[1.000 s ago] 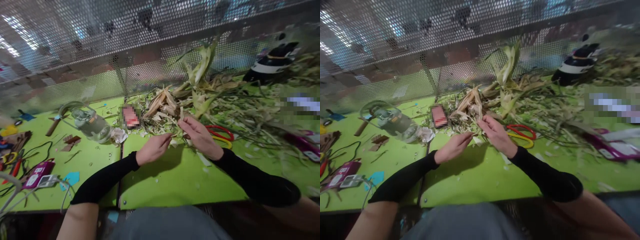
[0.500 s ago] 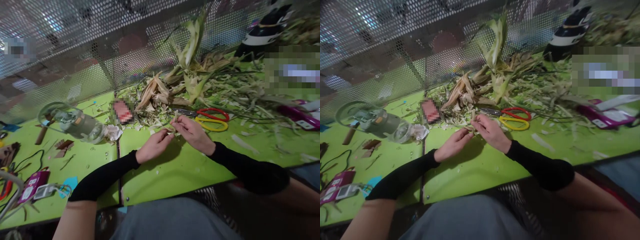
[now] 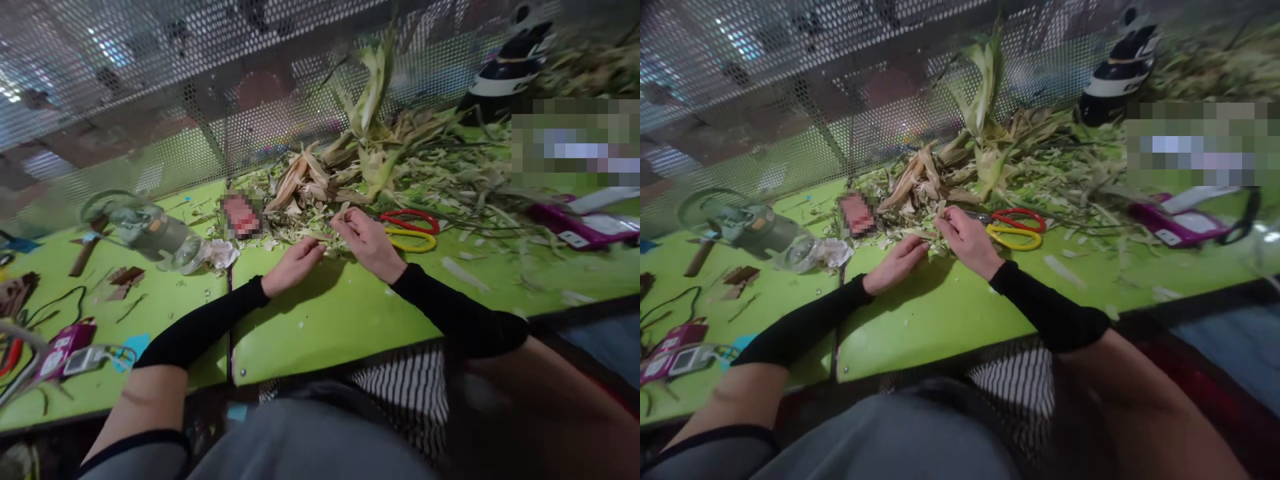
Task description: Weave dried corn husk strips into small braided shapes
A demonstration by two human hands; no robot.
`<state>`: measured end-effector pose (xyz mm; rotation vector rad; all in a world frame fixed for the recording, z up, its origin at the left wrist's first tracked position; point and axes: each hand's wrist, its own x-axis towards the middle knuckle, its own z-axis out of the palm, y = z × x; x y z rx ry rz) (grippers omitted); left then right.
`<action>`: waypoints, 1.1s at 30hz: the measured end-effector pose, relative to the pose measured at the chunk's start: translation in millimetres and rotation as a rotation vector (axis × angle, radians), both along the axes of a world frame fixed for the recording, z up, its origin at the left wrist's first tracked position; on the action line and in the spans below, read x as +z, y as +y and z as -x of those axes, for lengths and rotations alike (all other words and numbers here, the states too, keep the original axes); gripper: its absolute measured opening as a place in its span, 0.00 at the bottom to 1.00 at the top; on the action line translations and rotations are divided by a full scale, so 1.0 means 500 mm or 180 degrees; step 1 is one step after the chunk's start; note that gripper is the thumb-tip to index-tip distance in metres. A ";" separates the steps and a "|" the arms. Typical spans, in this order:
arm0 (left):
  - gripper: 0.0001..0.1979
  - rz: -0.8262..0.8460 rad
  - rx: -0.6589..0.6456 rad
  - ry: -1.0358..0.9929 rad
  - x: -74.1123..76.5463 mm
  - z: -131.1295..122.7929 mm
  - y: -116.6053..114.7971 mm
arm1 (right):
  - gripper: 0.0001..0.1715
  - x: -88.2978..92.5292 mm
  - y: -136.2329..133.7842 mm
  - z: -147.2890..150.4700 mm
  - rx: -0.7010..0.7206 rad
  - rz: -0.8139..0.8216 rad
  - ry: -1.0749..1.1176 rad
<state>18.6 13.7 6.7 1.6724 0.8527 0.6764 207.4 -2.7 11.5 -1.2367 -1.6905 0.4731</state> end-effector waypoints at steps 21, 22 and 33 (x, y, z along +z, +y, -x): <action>0.06 -0.0978 0.1374 0.0588 0.002 0.031 -0.262 | 0.26 -0.053 -0.142 0.114 0.0101 -0.0222 -0.0209; 0.07 -0.1026 0.1333 0.0607 0.006 0.035 -0.261 | 0.27 -0.046 -0.142 0.116 0.0115 -0.0253 -0.0187; 0.11 -0.1324 0.1266 0.0404 -0.016 0.025 -0.192 | 0.26 -0.041 -0.105 0.116 -0.0197 -0.0362 -0.0391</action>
